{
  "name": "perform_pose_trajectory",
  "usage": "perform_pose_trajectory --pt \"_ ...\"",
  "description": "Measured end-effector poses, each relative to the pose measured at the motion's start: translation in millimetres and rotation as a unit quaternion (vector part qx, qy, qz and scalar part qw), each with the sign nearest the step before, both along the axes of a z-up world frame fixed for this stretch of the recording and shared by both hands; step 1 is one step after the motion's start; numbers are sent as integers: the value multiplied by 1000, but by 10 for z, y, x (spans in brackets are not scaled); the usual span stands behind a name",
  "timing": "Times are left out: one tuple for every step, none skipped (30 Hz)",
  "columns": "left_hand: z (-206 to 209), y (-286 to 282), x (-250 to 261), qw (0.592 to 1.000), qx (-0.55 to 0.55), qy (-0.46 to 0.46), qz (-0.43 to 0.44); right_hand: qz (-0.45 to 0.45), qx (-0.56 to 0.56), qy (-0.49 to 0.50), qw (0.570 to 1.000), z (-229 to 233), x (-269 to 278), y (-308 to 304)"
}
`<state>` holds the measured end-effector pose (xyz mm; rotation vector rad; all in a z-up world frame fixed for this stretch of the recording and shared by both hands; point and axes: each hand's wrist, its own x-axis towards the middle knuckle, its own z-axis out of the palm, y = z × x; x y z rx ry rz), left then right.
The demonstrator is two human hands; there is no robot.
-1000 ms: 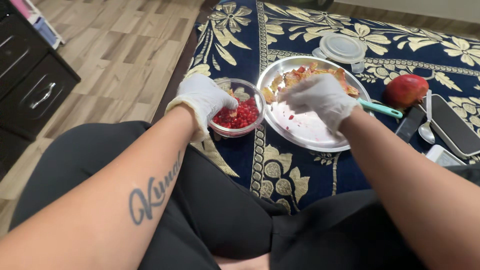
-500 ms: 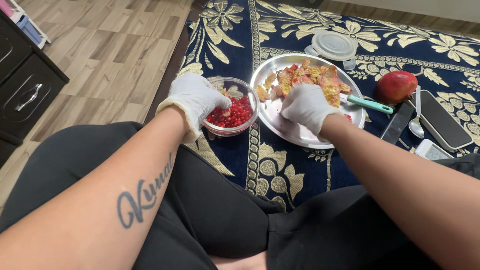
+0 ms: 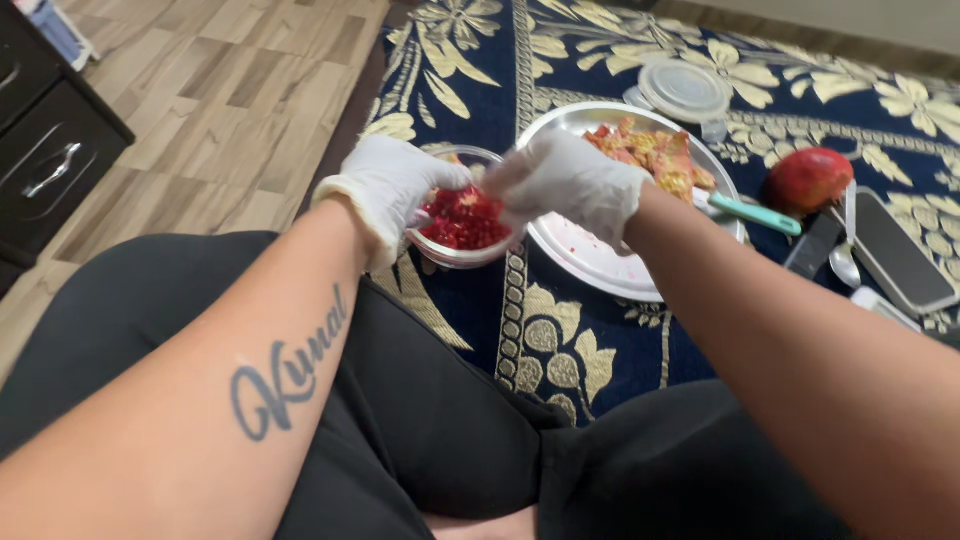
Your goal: The person peels a pomegranate by hand, removing the seeds and placing them into a small bowl.
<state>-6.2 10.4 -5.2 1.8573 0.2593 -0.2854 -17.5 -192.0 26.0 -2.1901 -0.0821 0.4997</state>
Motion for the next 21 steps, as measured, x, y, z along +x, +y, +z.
perform_pose_trajectory --pt "-44 -10 46 994 -111 9 10 10 20 -37 999 14 19 -17" --pt "-90 -50 103 994 -110 12 5 20 40 -74 996 13 24 -30" --pt "-129 -47 151 990 -134 40 8 27 40 -74 996 10 34 -16" --pt "-167 -29 191 985 -159 68 12 -8 75 -52 996 4 24 -21" --pt "-213 -14 215 984 -161 69 17 -46 109 -28 993 -13 16 -28" --pt "-260 -5 235 982 -180 57 19 -41 108 -26 993 -34 27 -25" --pt "-311 -27 259 979 -197 49 13 -34 140 -20 989 -73 8 -55" --pt "-343 -36 295 979 -196 53 10 -28 172 -13 985 -114 -8 -87" --pt "-355 -35 330 977 -204 67 -3 -32 174 -11 984 -155 -17 -112" --pt "-365 -46 339 974 -212 81 -16 -16 177 -33 984 -193 -21 -132" --pt "-355 -44 330 974 -211 81 -14 6 179 -56 982 -219 0 -130" --pt "-319 -45 316 973 -216 80 -6 8 181 -55 982 -249 13 -126" --pt "-262 -44 296 972 -222 78 3 5 183 -48 982 -277 33 -115" --pt "-202 -43 254 972 -222 77 6 1 185 -41 982 -304 54 -104" --pt "-144 -48 195 972 -227 62 23 3 186 -41 982 -326 76 -99" --pt "-83 -43 136 971 -233 46 39 -6 196 -40 980 -338 102 -92" --pt "-13 -36 92 971 -233 45 40 -17 205 -40 978 -335 126 -91" --pt "51 -28 53 982 -187 -5 20 -17 205 -41 978 -318 151 -89" --pt "98 -20 12 988 -142 -53 2 -22 189 -51 980 -289 174 -87" --pt "124 -16 -39 988 -143 -54 3 -27 173 -61 983 -261 188 -78" --pt "132 -23 -93 989 -120 -89 -6 -26 172 -62 983 -233 189 -67"
